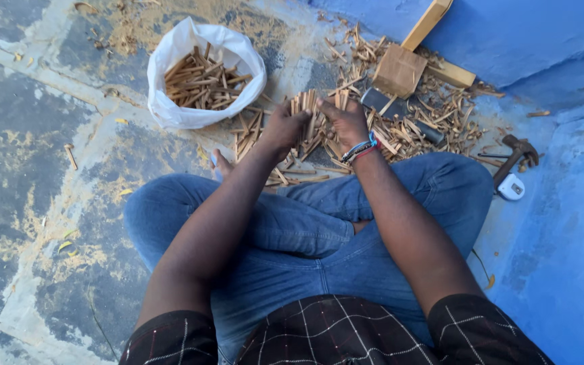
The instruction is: The person sorts small wooden sticks by hand while sitting on a floor covered in wood shavings, picking up individual sticks and placing some into a white bag.
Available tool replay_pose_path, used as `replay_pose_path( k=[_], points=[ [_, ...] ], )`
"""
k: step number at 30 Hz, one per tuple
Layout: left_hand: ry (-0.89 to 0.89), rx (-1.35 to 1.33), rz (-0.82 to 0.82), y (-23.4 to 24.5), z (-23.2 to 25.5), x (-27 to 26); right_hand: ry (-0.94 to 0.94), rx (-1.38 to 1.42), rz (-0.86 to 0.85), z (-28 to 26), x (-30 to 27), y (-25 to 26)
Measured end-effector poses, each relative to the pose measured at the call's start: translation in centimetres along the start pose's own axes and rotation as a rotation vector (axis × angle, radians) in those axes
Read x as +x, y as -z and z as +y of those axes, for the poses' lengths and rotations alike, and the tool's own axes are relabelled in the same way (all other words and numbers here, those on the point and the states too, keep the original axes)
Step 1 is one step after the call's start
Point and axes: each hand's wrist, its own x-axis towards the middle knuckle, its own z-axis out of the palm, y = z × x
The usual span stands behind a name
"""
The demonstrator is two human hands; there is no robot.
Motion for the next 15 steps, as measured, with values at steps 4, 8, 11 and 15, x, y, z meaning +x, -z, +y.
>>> replay_pose_path(
  k=[4, 8, 11, 15],
  points=[
    [-0.090, 0.369, 0.072, -0.3, 1.1, -0.1, -0.013, 0.077, -0.091, 0.0, 0.3, 0.0],
    [-0.148, 0.276, 0.099, -0.5, 1.4, -0.5, 0.002, 0.057, -0.042, 0.6, 0.5, -0.3],
    [-0.255, 0.428, 0.181, -0.5, 1.6, -1.0, -0.045, 0.150, -0.081, 1.0, 0.3, 0.0],
    [-0.077, 0.396, 0.165, -0.6, 2.4, -1.4, -0.029, 0.168, -0.126, 0.5, 0.1, 0.2]
  ],
)
